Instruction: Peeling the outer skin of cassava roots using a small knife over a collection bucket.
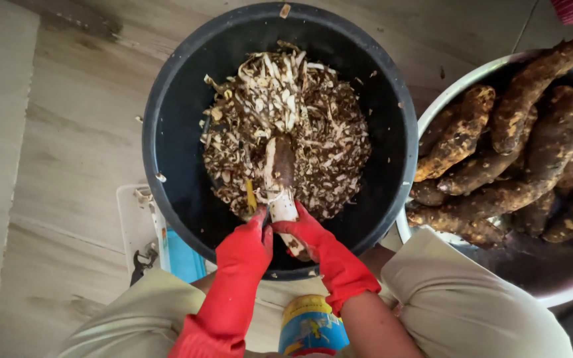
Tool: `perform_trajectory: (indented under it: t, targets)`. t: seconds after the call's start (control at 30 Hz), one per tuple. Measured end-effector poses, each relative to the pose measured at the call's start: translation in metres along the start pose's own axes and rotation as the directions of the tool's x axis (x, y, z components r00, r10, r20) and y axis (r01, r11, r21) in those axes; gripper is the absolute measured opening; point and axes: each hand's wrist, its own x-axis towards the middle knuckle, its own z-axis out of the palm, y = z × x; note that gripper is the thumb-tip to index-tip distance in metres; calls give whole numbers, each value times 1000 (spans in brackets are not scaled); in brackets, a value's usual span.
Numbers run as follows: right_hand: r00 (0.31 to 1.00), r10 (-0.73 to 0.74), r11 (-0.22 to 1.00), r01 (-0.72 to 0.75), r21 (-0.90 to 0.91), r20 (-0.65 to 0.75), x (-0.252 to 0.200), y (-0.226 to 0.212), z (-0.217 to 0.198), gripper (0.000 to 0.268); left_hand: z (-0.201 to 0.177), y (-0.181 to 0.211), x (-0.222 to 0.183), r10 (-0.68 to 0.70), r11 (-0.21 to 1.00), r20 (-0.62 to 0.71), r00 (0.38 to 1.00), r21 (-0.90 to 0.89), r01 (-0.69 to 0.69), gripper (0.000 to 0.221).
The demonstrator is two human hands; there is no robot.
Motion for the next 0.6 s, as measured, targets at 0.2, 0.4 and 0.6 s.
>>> perform_trajectory:
  t: [0.2,0.4,0.6]
  targets:
    - [998,-70,958,67,-279,0,-20,-17,10,127,-11,29,132,85,994,-238,967,-40,-98,42]
    - [999,-30,952,19,-305,-32,-53,-44,16,126,-55,48,38,168,986,-241,956,22,-168,40]
    - [997,-46,859,12,-511,-54,19,10,-12,119,-27,30,16,50,992,-45,998,120,-44,43]
